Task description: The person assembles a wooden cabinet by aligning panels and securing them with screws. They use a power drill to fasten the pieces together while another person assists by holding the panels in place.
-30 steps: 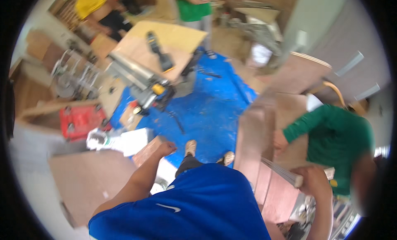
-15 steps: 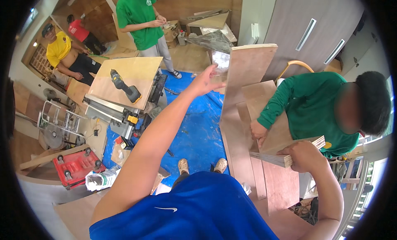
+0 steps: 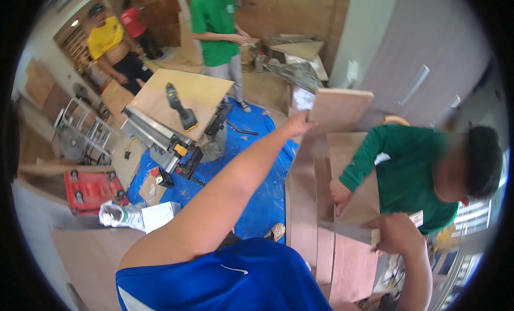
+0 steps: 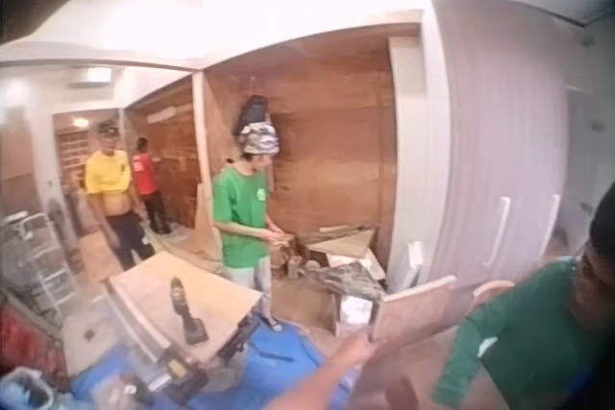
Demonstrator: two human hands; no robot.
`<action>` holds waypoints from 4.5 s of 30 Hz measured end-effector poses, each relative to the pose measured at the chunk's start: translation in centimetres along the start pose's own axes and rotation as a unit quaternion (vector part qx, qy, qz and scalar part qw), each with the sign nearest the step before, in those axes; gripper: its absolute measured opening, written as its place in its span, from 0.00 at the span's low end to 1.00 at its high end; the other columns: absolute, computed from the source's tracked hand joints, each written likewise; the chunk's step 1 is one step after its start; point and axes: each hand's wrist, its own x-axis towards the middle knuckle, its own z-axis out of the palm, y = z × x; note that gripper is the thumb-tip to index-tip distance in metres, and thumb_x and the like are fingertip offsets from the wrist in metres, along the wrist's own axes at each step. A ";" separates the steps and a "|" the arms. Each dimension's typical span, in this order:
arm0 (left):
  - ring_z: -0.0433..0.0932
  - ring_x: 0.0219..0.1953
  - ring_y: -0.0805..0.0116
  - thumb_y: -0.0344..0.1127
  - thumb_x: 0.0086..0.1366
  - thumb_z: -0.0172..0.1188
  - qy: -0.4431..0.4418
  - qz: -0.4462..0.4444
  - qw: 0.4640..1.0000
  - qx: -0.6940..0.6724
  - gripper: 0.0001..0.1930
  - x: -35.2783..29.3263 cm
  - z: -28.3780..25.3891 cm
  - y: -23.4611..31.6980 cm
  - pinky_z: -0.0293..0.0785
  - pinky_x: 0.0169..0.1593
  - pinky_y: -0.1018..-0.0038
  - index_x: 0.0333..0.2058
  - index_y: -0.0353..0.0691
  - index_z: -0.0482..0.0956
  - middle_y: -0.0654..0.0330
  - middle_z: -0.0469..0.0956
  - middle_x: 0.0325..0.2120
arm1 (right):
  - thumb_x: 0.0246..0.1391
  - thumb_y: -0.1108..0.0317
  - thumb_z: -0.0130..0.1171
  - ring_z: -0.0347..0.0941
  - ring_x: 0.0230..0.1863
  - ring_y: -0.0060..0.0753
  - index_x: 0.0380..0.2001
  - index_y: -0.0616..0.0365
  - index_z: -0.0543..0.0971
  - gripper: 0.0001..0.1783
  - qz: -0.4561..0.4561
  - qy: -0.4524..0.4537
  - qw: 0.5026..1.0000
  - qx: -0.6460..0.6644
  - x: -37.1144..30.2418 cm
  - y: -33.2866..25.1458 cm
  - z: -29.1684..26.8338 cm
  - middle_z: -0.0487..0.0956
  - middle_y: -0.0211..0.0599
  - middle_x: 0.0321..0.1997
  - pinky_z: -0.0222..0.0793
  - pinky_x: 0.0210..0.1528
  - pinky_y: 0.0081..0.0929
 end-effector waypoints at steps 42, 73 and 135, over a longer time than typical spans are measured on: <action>0.81 0.38 0.43 0.47 0.65 0.63 -0.012 0.021 1.000 0.016 0.19 -3.9 -4.9 -0.6 0.74 0.43 0.54 0.44 0.36 0.79 0.44 0.82 0.33 | 0.10 0.73 0.79 0.78 0.43 0.48 0.35 0.50 0.88 0.34 0.076 0.134 0.988 0.004 -5.7 9.4 -0.7 0.84 0.39 0.34 0.70 0.51 0.39; 0.80 0.37 0.44 0.42 0.65 0.63 0.013 0.014 1.000 -0.015 0.17 -11.3 -10.0 1.7 0.74 0.41 0.56 0.45 0.35 0.78 0.43 0.81 0.33 | 0.14 0.78 0.79 0.82 0.32 0.40 0.27 0.62 0.82 0.25 0.128 0.134 0.982 0.027 3.9 12.0 -2.9 0.84 0.41 0.27 0.77 0.38 0.33; 0.80 0.46 0.45 0.61 0.65 0.57 -0.423 -0.378 0.801 0.190 0.28 -79.2 -23.3 -34.1 0.73 0.51 0.54 0.39 0.39 0.86 0.45 0.82 0.42 | 0.48 0.71 0.61 0.77 0.19 0.29 0.28 0.62 0.84 0.07 0.238 0.135 0.853 0.444 23.2 -15.1 51.3 0.80 0.37 0.21 0.73 0.22 0.28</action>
